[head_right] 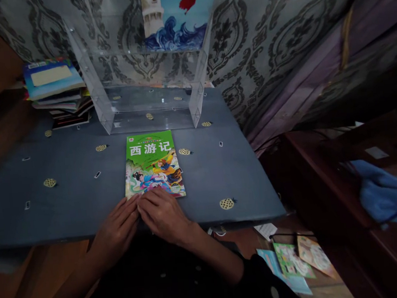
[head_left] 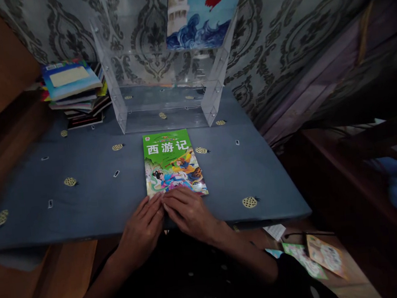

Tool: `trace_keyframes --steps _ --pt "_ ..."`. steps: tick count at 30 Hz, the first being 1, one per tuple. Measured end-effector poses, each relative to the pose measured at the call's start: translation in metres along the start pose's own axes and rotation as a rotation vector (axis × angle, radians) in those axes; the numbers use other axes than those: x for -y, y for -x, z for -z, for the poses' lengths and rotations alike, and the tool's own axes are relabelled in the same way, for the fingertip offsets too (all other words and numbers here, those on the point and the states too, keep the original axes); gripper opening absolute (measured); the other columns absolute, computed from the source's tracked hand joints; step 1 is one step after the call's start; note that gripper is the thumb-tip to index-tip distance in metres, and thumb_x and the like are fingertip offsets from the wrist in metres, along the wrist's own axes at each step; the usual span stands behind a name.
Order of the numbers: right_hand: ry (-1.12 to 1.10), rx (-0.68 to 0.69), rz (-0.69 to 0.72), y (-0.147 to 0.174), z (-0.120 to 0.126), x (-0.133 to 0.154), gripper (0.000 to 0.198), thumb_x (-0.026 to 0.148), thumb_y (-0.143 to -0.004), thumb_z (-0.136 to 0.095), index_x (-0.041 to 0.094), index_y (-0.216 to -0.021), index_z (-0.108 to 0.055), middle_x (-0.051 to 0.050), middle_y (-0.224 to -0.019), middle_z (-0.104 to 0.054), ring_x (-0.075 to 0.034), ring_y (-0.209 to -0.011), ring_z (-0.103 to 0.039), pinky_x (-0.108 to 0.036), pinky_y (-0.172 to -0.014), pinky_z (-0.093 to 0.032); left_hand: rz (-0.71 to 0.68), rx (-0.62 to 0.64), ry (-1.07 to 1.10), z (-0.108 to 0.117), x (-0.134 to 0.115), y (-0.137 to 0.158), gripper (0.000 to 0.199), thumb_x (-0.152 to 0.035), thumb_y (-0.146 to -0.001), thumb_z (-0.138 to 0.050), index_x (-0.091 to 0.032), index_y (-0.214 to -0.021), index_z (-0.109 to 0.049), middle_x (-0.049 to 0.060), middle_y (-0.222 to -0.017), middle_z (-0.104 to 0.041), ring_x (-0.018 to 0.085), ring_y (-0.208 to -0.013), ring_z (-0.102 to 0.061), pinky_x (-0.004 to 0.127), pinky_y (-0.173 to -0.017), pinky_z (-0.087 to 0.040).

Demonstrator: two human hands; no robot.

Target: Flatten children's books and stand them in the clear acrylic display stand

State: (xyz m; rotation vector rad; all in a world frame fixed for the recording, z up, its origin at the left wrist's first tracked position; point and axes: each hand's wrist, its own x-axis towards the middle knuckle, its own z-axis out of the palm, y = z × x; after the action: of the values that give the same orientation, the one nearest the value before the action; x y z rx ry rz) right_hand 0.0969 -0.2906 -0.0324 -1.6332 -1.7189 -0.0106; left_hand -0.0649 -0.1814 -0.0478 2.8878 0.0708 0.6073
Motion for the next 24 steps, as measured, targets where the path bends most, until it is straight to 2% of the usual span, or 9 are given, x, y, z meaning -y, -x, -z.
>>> trace_keyframes --steps 3,7,11,17,24 --pt "0.003 0.034 0.024 -0.009 -0.003 0.001 0.027 0.020 -0.102 -0.043 0.013 -0.102 -0.069 -0.011 -0.100 -0.073 -0.021 -0.095 -0.064 -0.038 -0.088 -0.055 0.018 -0.004 0.041 0.005 0.004 0.002 0.036 -0.011 -0.099 -0.040 -0.012 -0.131 -0.056 0.016 -0.136 -0.062 0.024 -0.133 -0.054 0.044 -0.110 -0.048" --pt "0.016 0.127 0.045 -0.018 -0.007 0.001 0.026 0.021 -0.102 -0.045 0.015 -0.115 -0.066 -0.011 -0.113 -0.071 -0.020 -0.107 -0.063 -0.038 -0.096 -0.053 0.027 -0.008 0.100 0.007 0.008 0.001 0.026 -0.013 -0.100 -0.042 -0.015 -0.115 -0.064 0.011 -0.113 -0.071 0.021 -0.113 -0.066 0.046 -0.112 -0.046" --pt "0.053 0.197 0.077 -0.024 -0.010 0.000 0.026 0.020 -0.101 -0.046 0.014 -0.119 -0.065 -0.011 -0.118 -0.071 -0.021 -0.113 -0.061 -0.038 -0.100 -0.050 0.033 0.005 0.135 0.007 0.011 0.001 0.024 -0.016 -0.101 -0.042 -0.016 -0.106 -0.065 0.009 -0.105 -0.071 0.021 -0.108 -0.067 0.050 -0.114 -0.043" --pt "0.080 0.310 0.089 -0.033 -0.008 -0.004 0.029 0.024 -0.102 -0.048 0.016 -0.127 -0.061 -0.011 -0.124 -0.069 -0.020 -0.123 -0.058 -0.042 -0.111 -0.042 0.016 -0.010 0.153 0.006 0.022 0.001 0.025 -0.016 -0.101 -0.042 -0.019 -0.112 -0.064 0.007 -0.107 -0.071 0.020 -0.111 -0.065 0.049 -0.117 -0.037" --pt "0.105 0.406 0.077 -0.044 -0.005 -0.011 0.038 0.033 -0.104 -0.045 0.015 -0.135 -0.055 -0.010 -0.136 -0.063 -0.020 -0.131 -0.053 -0.045 -0.119 -0.032 -0.014 0.054 0.185 0.006 0.043 -0.004 0.033 -0.018 -0.102 -0.042 -0.024 -0.131 -0.057 0.006 -0.122 -0.068 0.019 -0.123 -0.060 0.049 -0.120 -0.032"
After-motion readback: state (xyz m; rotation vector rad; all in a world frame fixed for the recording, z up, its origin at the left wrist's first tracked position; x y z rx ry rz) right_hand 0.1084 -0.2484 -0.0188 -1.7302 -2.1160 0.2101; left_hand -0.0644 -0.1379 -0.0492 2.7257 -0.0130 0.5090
